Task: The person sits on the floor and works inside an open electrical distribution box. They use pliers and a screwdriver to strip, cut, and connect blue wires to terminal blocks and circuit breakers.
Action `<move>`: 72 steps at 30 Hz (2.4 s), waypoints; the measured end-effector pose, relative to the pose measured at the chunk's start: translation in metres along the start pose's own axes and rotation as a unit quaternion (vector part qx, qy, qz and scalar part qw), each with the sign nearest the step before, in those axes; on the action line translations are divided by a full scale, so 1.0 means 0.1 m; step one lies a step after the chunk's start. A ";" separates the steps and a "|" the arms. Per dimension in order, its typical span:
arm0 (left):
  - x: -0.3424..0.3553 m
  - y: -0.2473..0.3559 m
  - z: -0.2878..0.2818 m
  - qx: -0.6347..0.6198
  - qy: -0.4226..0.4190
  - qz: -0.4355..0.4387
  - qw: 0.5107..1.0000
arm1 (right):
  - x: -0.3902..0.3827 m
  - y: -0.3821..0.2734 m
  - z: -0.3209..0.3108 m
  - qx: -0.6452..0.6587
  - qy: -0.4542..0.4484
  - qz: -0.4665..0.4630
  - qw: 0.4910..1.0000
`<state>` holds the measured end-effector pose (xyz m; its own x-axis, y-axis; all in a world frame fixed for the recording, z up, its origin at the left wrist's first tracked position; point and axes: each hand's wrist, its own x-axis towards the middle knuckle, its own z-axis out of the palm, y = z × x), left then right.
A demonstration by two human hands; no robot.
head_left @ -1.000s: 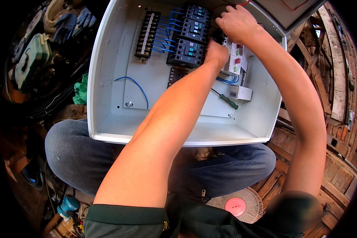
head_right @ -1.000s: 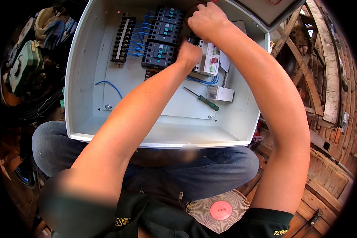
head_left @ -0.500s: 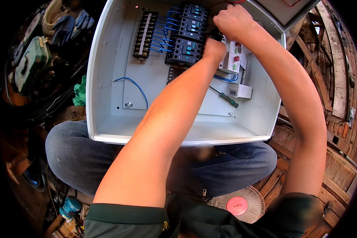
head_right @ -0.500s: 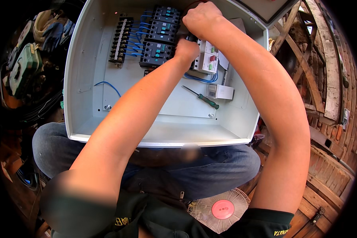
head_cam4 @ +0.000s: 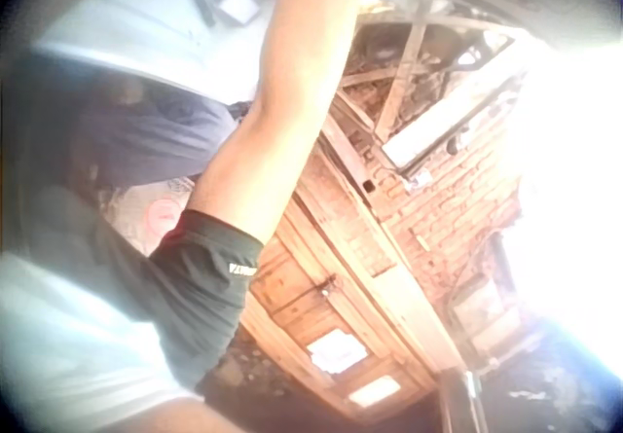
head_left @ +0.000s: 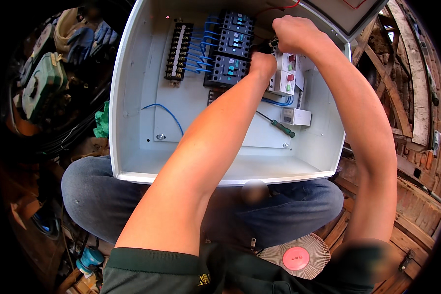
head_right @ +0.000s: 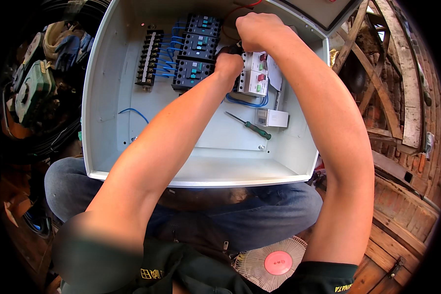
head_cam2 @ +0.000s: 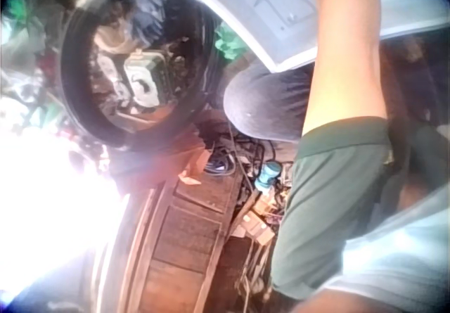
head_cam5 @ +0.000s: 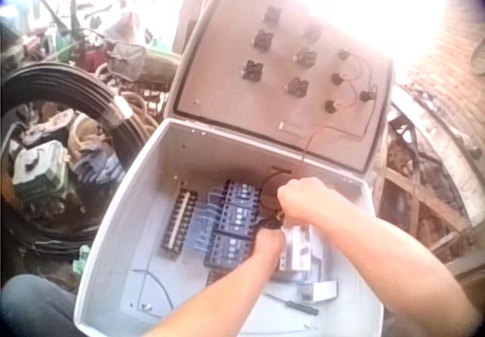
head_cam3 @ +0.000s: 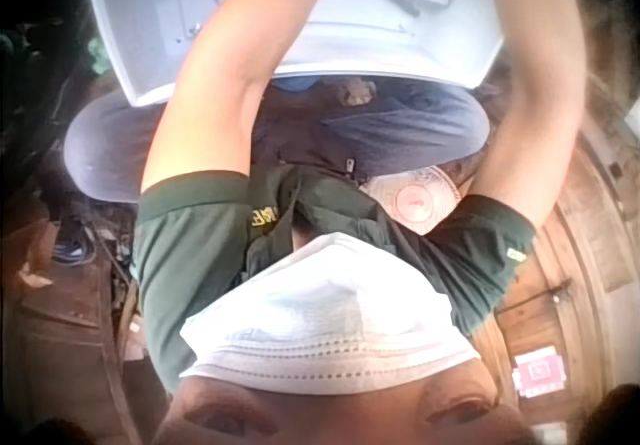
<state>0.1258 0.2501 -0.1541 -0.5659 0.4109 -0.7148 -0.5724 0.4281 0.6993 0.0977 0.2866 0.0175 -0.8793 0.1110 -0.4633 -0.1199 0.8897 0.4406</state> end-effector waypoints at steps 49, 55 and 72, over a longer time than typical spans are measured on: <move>-1.57 -0.74 -0.80 0.625 -0.186 0.325 0.685 | -1.14 -0.33 0.45 0.424 -0.330 0.115 0.835; -1.57 -0.71 -0.83 0.648 -0.188 0.350 0.650 | -1.06 -0.43 0.41 0.411 -0.353 0.122 0.832; -1.17 -0.61 -0.82 0.666 -0.055 0.450 0.592 | -1.06 -0.53 0.28 0.342 -0.304 0.101 0.883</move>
<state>0.1785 0.1098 -0.1126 -0.2023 0.9737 -0.1050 0.9493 0.2213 0.2232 0.2100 0.2400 0.0217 -0.4163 0.3312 -0.8468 0.5012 0.8606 0.0902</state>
